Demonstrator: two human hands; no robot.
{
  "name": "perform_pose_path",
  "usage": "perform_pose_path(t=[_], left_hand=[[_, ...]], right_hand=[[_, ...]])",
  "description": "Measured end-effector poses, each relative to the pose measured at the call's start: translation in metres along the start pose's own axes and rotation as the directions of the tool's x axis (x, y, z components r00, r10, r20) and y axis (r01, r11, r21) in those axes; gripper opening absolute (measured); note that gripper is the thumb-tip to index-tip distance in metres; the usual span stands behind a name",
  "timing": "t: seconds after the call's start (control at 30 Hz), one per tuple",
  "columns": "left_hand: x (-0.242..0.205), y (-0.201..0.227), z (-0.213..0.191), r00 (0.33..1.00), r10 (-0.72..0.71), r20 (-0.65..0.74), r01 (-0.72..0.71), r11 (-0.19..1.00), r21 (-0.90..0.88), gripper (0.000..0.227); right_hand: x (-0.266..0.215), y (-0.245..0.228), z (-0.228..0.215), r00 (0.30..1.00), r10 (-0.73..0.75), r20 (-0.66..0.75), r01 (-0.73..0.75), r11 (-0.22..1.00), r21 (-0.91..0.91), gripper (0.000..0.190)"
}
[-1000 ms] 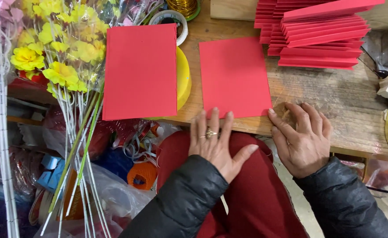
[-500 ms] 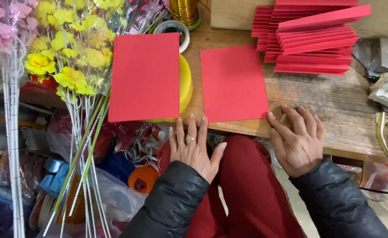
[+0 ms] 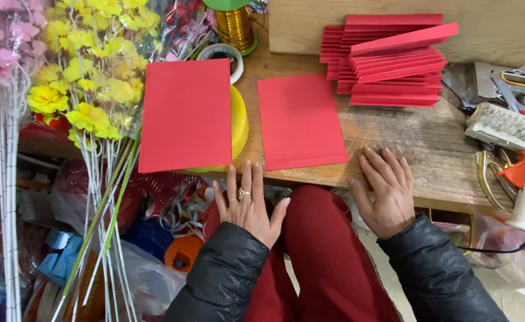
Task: Folding red paper into accordion-style pleats to create decorations
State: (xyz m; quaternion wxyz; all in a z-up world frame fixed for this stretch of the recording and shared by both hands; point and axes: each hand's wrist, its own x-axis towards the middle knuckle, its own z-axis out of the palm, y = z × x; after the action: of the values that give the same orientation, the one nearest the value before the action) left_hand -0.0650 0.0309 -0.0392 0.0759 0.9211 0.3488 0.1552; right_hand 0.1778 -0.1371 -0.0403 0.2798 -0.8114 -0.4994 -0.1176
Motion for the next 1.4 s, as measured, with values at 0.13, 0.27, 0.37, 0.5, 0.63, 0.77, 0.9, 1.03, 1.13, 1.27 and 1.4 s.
perform_pose_path(t=[0.13,0.27,0.37,0.5,0.63,0.77,0.9,1.03,1.13,1.27,1.4], left_hand=[[0.0,0.004,-0.002,1.0,0.019,-0.016,-0.018,1.0,0.026,0.093],[0.001,0.006,0.001,0.988,0.047,-0.146,-0.038,0.997,0.065,0.074],[0.001,0.006,0.001,0.986,0.03,-0.166,-0.021,0.998,0.051,0.071],[0.008,0.013,-0.016,0.996,0.007,-0.093,-0.004,1.0,0.028,0.066],[0.014,0.012,-0.014,0.974,0.107,-0.198,-0.11,0.994,-0.006,0.053],[0.03,0.012,-0.012,0.916,0.225,-0.332,-0.242,0.97,-0.013,0.031],[0.038,0.013,-0.015,0.83,0.319,-0.457,-0.331,0.942,0.057,0.034],[0.019,0.052,-0.061,0.771,0.296,-0.564,-0.387,0.921,-0.045,0.011],[-0.003,0.087,-0.083,0.814,0.211,-0.541,-0.409,0.87,-0.276,0.01],[-0.026,0.103,-0.075,0.815,0.233,-0.53,-0.445,0.837,-0.317,0.015],[-0.029,0.098,-0.092,0.792,0.15,-0.592,-0.394,0.866,-0.308,0.031]], right_hand=[[0.005,-0.016,-0.009,1.0,-0.017,0.014,0.018,0.996,-0.091,0.056],[0.008,-0.026,-0.009,0.996,-0.082,0.046,0.089,0.98,-0.18,0.052],[0.008,-0.028,-0.007,0.995,-0.078,0.054,0.087,0.977,-0.196,0.047],[0.013,-0.033,-0.015,0.985,-0.166,0.045,0.172,0.941,-0.291,0.049],[0.01,-0.03,-0.014,0.987,-0.156,0.044,0.162,0.952,-0.258,0.05],[0.006,-0.033,-0.02,0.993,-0.113,-0.032,0.113,0.993,-0.016,0.051],[-0.018,-0.056,-0.051,0.992,0.105,-0.074,-0.089,0.977,0.191,0.032],[-0.015,-0.075,-0.057,0.766,0.543,0.343,-0.637,0.572,0.517,0.03],[-0.005,-0.097,-0.057,0.527,0.569,0.631,-0.784,0.039,0.619,0.042],[-0.006,-0.104,-0.043,0.675,0.515,0.528,-0.527,-0.164,0.834,0.017],[0.001,-0.098,-0.058,0.89,0.429,0.158,-0.367,0.465,0.806,0.026]])
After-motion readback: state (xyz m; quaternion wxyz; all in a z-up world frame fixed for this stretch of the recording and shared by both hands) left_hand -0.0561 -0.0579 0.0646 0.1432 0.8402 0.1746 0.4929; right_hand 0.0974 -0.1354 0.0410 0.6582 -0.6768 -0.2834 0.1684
